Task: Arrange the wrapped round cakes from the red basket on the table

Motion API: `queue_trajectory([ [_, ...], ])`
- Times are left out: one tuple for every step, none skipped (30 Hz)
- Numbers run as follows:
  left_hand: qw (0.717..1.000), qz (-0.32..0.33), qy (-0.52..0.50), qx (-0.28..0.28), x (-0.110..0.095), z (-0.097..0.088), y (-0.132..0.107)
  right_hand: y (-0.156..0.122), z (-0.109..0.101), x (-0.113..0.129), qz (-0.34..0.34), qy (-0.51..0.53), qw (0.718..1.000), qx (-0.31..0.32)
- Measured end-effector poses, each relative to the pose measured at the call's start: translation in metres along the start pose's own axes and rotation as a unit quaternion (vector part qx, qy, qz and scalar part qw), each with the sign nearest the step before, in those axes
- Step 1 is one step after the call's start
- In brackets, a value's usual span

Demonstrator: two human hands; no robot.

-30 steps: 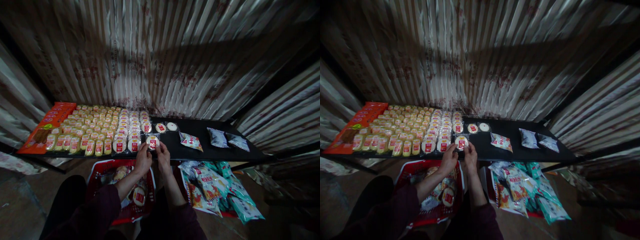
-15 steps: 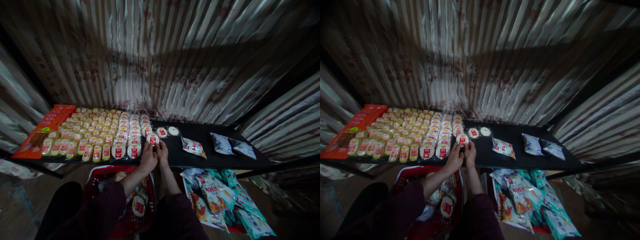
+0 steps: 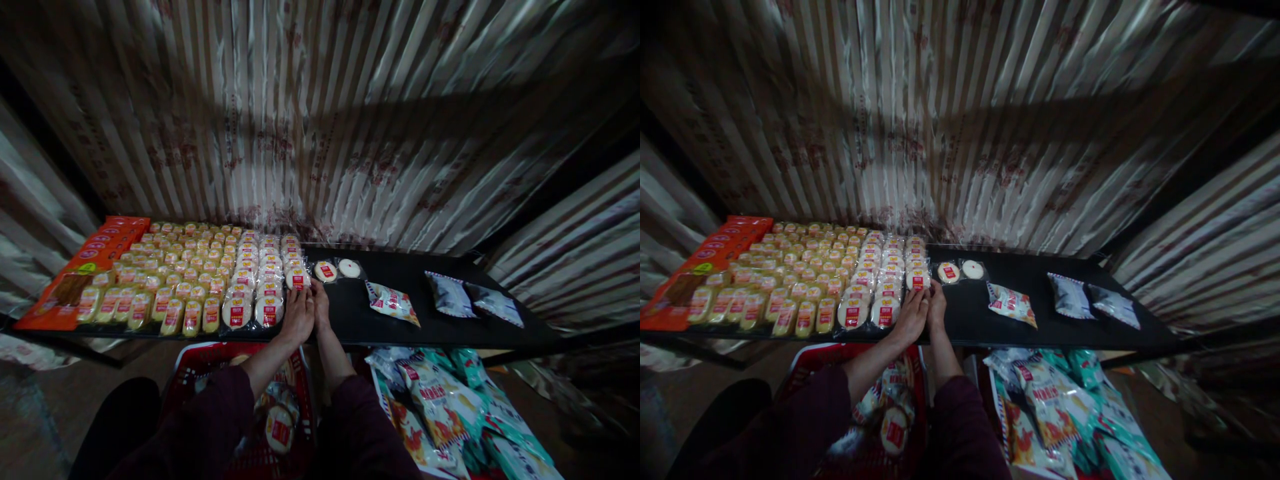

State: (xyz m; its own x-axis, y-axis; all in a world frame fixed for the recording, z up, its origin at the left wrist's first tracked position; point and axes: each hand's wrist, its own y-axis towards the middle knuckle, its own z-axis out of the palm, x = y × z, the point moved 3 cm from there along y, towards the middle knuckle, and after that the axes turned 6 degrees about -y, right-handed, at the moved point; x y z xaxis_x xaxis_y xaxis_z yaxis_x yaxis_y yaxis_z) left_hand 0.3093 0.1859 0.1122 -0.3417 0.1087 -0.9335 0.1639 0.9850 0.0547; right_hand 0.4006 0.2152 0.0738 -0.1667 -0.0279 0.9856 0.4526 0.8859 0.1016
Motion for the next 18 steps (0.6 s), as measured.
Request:
queue_trajectory([
  [1.0,-0.003,0.004,0.001,0.0014,0.0012,0.0012,0.0007,0.0004,-0.001,-0.007,-0.006,1.0,0.002],
  [1.0,-0.008,0.009,0.001,0.003,0.0023,0.0024,0.0015,0.0005,-0.0018,-0.015,-0.017,1.0,0.004],
  [1.0,-0.011,0.015,0.001,0.0045,0.0032,0.0035,0.0021,0.0003,-0.0024,-0.023,-0.032,0.999,0.007],
  [1.0,-0.01,0.02,0.002,0.0058,0.0041,0.0045,0.0026,-0.0002,-0.0026,-0.032,-0.05,0.998,0.009],
  [1.0,-0.006,0.024,0.002,0.0067,0.0047,0.0054,0.0028,-0.0008,-0.0025,-0.042,-0.072,0.996,0.008],
  [1.0,0.0,0.025,0.001,0.0074,0.005,0.0061,0.0026,-0.0016,-0.002,-0.051,-0.098,0.994,0.005],
  [1.0,0.003,0.024,-0.001,0.008,0.0049,0.0068,0.0021,-0.0022,-0.0012,-0.061,-0.125,0.99,0.001],
  [1.0,0.003,0.022,-0.003,0.0084,0.0047,0.0073,0.0012,-0.0028,-0.0001,-0.07,-0.151,0.986,-0.005],
  [1.0,-0.001,0.02,-0.005,0.0088,0.0042,0.0076,0.0002,-0.0032,0.001,-0.077,-0.178,0.981,-0.011],
  [1.0,-0.007,0.018,-0.005,0.009,0.0037,0.0078,-0.0008,-0.0035,0.002,-0.079,-0.204,0.976,-0.017],
  [1.0,-0.012,0.017,-0.003,0.009,0.0033,0.0078,-0.0015,-0.0036,0.0028,-0.08,-0.229,0.97,-0.02],
  [1.0,-0.015,0.016,0.001,0.0088,0.003,0.0078,-0.0017,-0.0034,0.0035,-0.082,-0.25,0.965,-0.021],
  [1.0,-0.015,0.014,0.004,0.0084,0.0028,0.0076,-0.0014,-0.0032,0.004,-0.087,-0.265,0.96,-0.022],
  [1.0,-0.012,0.011,0.005,0.0081,0.0026,0.0074,-0.0005,-0.0029,0.0043,-0.094,-0.275,0.956,-0.023],
  [1.0,-0.008,0.008,0.005,0.008,0.0026,0.0073,0.0009,-0.0026,0.0044,-0.103,-0.28,0.954,-0.024],
  [1.0,-0.007,0.004,0.004,0.0082,0.0028,0.0072,0.0028,-0.0019,0.004,-0.111,-0.281,0.953,-0.023],
  [1.0,-0.009,0.0,0.004,0.0088,0.0031,0.0071,0.0049,-0.0011,0.0031,-0.117,-0.28,0.953,-0.02],
  [1.0,-0.014,-0.003,0.005,0.0095,0.0036,0.0072,0.0072,0.0,0.0018,-0.118,-0.278,0.953,-0.016],
])
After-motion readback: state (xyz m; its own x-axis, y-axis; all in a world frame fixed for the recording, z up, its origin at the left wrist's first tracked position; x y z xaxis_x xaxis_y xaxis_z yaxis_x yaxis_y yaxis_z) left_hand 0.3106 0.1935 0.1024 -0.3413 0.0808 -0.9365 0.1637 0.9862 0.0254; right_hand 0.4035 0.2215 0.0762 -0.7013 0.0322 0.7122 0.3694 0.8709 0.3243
